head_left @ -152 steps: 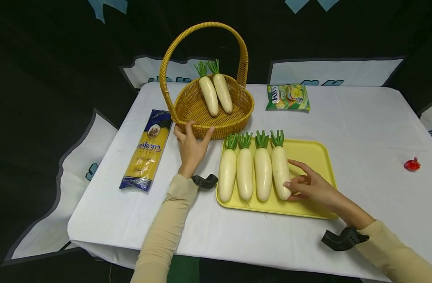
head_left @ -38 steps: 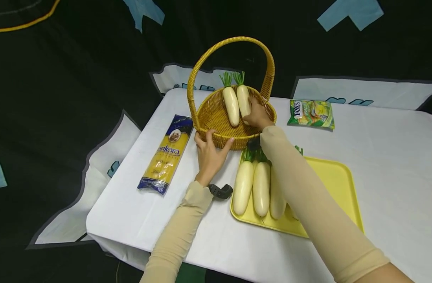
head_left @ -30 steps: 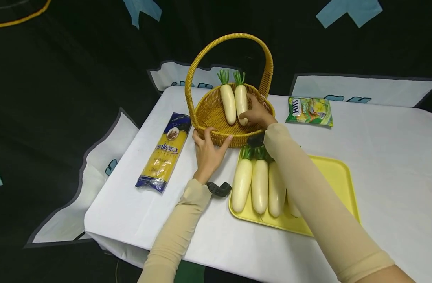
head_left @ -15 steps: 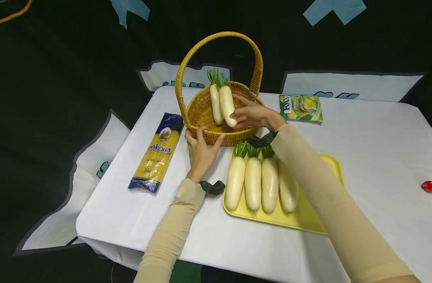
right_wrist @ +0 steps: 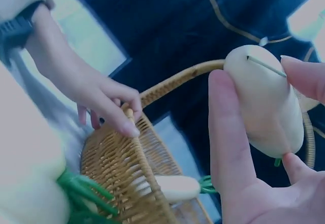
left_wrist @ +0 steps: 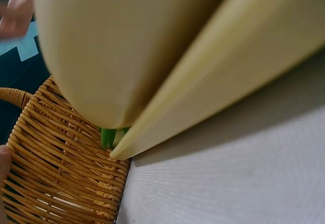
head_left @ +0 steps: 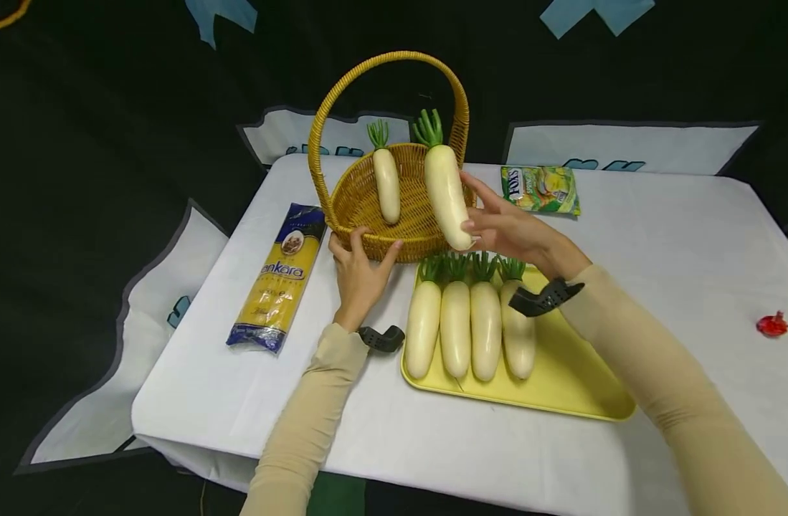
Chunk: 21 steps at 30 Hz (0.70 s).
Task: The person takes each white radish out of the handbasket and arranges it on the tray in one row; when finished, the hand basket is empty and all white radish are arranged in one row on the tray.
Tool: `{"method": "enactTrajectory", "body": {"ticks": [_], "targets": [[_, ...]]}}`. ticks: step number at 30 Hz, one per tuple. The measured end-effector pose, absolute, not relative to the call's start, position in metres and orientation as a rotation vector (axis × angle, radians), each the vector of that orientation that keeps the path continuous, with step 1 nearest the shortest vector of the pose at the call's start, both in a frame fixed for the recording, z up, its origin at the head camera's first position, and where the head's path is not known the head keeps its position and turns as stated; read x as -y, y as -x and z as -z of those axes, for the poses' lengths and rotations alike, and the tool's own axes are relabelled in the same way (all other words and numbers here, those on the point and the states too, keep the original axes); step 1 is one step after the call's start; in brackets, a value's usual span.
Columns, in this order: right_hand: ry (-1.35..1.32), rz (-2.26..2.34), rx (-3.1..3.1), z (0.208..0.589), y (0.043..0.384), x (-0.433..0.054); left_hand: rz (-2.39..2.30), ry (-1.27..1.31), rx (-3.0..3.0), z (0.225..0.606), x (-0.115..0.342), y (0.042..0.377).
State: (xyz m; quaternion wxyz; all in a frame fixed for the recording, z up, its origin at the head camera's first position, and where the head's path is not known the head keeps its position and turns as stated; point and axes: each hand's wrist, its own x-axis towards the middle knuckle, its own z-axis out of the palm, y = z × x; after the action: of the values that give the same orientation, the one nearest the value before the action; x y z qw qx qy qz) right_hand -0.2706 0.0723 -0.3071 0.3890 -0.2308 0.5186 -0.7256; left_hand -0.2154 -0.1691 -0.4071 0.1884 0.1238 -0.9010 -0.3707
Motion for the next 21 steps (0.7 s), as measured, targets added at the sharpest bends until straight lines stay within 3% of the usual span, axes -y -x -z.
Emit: {"method": "enactTrajectory", "body": {"ticks": [10, 21], "targets": [[0.702, 1.950, -1.301, 0.323, 0.224, -0.161, 1.060, -0.319, 2.517, 0.405, 0.174, 0.216], [0.333, 1.778, -1.792, 0.363, 0.156, -0.212, 1.068, -0.333, 2.535, 0.409, 0.170, 0.217]]}}
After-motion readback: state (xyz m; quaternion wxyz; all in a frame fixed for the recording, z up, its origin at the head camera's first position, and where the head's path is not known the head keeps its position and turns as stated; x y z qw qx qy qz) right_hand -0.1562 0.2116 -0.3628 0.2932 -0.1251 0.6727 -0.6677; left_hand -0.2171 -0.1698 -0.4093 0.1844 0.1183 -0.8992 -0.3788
